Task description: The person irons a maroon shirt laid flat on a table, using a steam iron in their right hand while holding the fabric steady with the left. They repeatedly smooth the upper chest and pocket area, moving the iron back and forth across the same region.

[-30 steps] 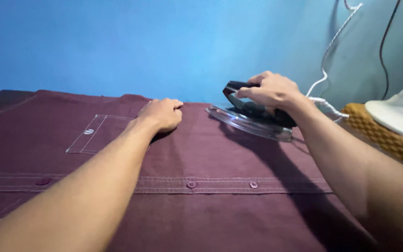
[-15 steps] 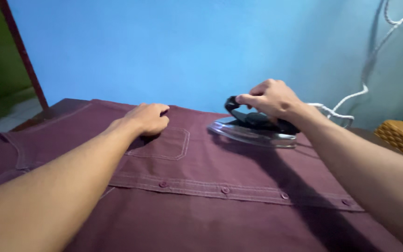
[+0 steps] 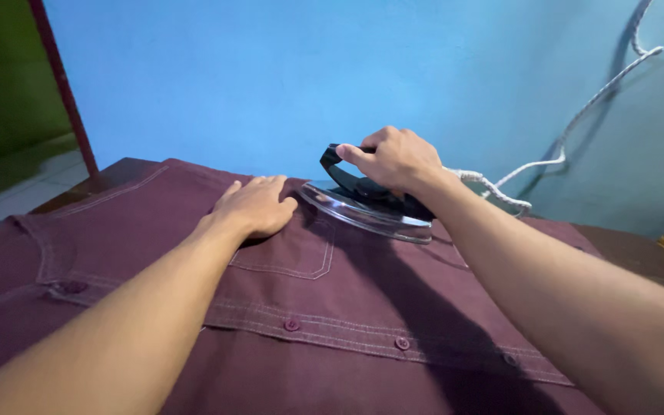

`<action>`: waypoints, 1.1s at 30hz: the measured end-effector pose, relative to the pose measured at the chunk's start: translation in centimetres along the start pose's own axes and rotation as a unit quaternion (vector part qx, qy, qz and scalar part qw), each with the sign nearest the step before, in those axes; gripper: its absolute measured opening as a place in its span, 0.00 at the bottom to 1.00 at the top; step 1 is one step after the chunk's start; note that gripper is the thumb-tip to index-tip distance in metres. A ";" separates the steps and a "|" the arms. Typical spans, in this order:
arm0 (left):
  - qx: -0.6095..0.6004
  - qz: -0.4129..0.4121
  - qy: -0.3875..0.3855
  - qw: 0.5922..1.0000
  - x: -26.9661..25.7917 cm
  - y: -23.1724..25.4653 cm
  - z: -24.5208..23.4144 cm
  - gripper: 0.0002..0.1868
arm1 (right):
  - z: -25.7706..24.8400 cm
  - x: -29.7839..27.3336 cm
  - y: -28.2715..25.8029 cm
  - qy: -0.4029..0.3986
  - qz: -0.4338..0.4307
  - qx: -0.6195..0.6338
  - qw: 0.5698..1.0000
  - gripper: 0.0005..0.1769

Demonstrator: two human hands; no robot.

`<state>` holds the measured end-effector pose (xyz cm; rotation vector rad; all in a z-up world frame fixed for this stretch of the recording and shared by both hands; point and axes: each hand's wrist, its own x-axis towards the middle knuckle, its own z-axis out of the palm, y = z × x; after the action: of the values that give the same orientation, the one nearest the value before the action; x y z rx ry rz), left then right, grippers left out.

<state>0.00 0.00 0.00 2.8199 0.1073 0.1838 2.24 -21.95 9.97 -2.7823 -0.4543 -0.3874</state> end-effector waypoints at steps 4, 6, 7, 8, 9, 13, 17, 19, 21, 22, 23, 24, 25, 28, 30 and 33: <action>-0.012 -0.015 -0.008 1.000 0.4 -1.0 -0.1 0.40 | 1.6 -0.1 -0.8 0.054 -0.001 -0.043 0.998 0.34; -0.011 -0.018 -0.007 1.000 0.4 -1.1 -0.1 0.40 | 1.9 -0.1 -1.0 0.059 0.012 -0.048 0.997 0.35; -0.012 -0.021 -0.006 1.000 0.4 -1.1 -0.1 0.40 | 1.9 -0.2 -1.0 0.061 0.019 -0.051 0.997 0.35; -0.012 -0.024 -0.005 1.000 0.4 -1.1 -0.1 0.40 | 1.9 -0.2 -1.0 0.060 0.016 -0.051 0.997 0.35; -0.011 -0.024 -0.003 1.000 0.4 -1.0 -0.1 0.40 | 2.0 -0.3 -0.9 0.059 0.013 -0.052 0.997 0.35; -0.010 -0.017 0.008 1.000 0.4 -1.2 0.0 0.39 | 2.4 -0.1 -0.6 0.077 0.004 -0.054 0.996 0.35; 0.002 -0.009 0.017 1.000 0.2 -1.2 0.2 0.39 | 1.8 -0.1 -0.6 0.086 -0.010 -0.063 0.994 0.36; -0.017 0.030 0.059 0.998 0.4 -1.5 0.4 0.37 | 1.7 -0.3 -0.7 0.047 0.009 -0.063 0.997 0.37; -0.029 0.053 0.072 0.996 0.5 -1.8 0.5 0.35 | 1.9 -0.5 -0.8 0.069 0.005 -0.053 0.996 0.39; -0.032 0.056 0.067 0.996 0.6 -1.9 0.5 0.34 | 1.8 -0.5 -0.9 0.083 0.001 -0.048 0.995 0.41; -0.035 0.060 0.057 0.996 0.5 -1.8 0.7 0.34 | 1.7 -0.5 -0.9 0.072 0.003 -0.055 0.996 0.44; -0.028 0.057 0.051 0.997 0.5 -1.8 0.7 0.33 | 1.7 -0.4 -0.9 0.061 0.006 -0.062 0.996 0.46; -0.021 0.054 0.046 0.997 0.7 -1.8 0.6 0.33 | 1.6 -0.2 -1.0 0.051 0.007 -0.070 0.996 0.48; -0.015 0.056 0.044 0.997 0.9 -1.9 0.5 0.33 | 1.6 0.0 -1.2 0.051 0.008 -0.080 0.995 0.51; -0.018 0.061 0.043 0.997 1.0 -2.1 0.9 0.33 | 1.6 0.3 -1.4 0.024 0.030 -0.081 0.996 0.51; -0.026 0.055 0.049 0.997 1.2 -2.2 0.8 0.34 | 1.7 0.5 -1.4 0.028 0.024 -0.083 0.996 0.52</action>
<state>1.18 1.98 -1.35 2.7658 -0.0302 0.3443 2.60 -19.97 8.95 -2.9264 -0.3556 -0.5119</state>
